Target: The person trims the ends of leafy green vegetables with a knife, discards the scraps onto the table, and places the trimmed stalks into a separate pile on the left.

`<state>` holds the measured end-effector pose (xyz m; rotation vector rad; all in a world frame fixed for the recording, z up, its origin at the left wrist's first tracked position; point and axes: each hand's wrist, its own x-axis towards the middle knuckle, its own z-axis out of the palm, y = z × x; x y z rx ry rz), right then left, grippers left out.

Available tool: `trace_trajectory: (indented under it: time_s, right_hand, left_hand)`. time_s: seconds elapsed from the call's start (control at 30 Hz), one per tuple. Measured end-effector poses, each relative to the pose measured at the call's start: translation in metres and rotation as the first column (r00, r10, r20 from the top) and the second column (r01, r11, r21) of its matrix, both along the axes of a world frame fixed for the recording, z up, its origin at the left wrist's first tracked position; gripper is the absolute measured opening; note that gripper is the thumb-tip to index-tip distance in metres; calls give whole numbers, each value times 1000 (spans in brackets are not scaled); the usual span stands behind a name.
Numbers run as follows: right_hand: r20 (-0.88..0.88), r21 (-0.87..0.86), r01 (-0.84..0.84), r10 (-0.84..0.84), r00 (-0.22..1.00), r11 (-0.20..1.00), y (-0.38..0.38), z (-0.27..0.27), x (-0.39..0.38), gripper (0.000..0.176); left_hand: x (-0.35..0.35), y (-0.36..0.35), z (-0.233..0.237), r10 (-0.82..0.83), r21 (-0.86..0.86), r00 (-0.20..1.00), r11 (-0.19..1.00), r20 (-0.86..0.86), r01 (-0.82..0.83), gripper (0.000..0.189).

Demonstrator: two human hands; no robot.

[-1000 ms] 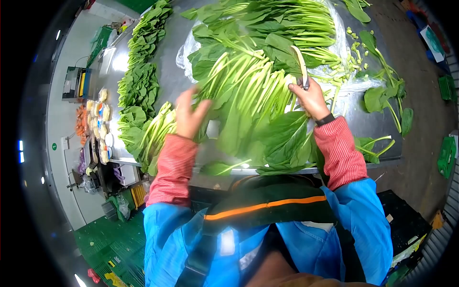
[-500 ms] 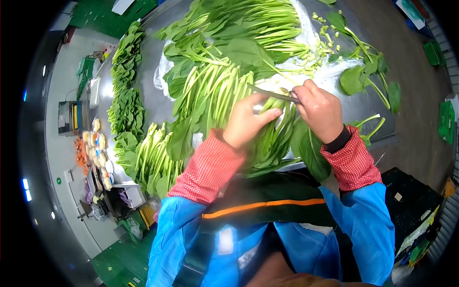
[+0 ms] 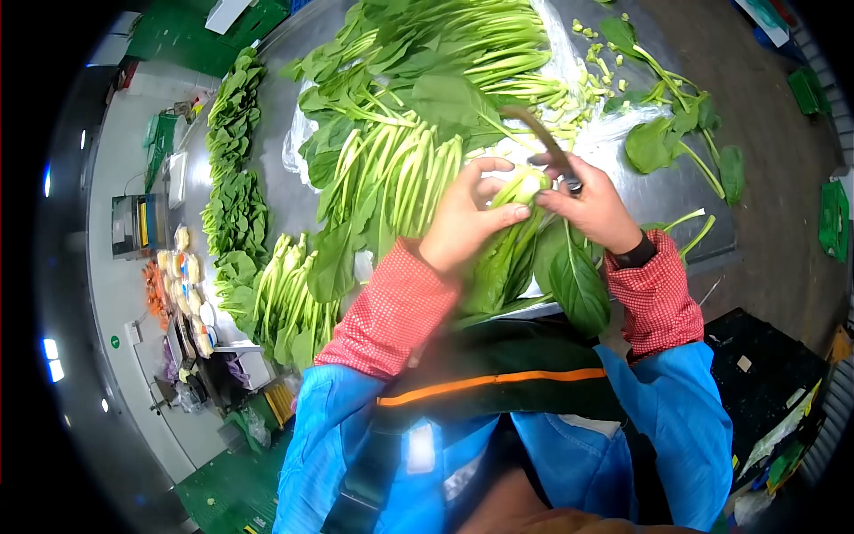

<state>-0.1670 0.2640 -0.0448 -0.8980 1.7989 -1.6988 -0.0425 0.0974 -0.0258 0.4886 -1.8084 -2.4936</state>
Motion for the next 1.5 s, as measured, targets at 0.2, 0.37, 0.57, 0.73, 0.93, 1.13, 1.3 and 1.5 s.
trace_trajectory:
  time_s: [0.2,0.37,0.57,0.73,0.93,1.13,1.3,1.5]
  right_hand:
    - [344,107,96,-128,930,990,32,36,-31,23]
    - [-79,120,87,-78,994,989,22,55,-31,15]
    - [140,356,148,-209,968,923,27,59,-50,25]
    - [-797,506,633,35,603,586,33,17,-65,41]
    - [-637,450,457,-83,766,767,15,-10,-30,40]
    - [-346,305,401,-292,892,864,10,-48,-26,28]
    - [-33,156,54,-50,998,986,-75,-71,8,30]
    - [-84,258,32,-11,996,966,-197,-99,11,68]
  left_hand:
    - [-2,-21,0,78,-159,950,987,304,-30,31]
    - [-6,-7,-20,-31,-861,986,493,-164,-128,64]
    - [-19,-3,-32,-48,-468,976,872,212,145,55]
    - [-56,14,-116,41,-895,997,444,57,33,55]
    - [-71,19,-128,9,-918,989,374,146,132,70]
    - [-7,-10,-34,81,74,996,994,-27,-79,59]
    - [57,-65,41,311,340,946,902,-91,-264,43]
    - [105,-83,80,474,-482,880,778,31,-403,18]
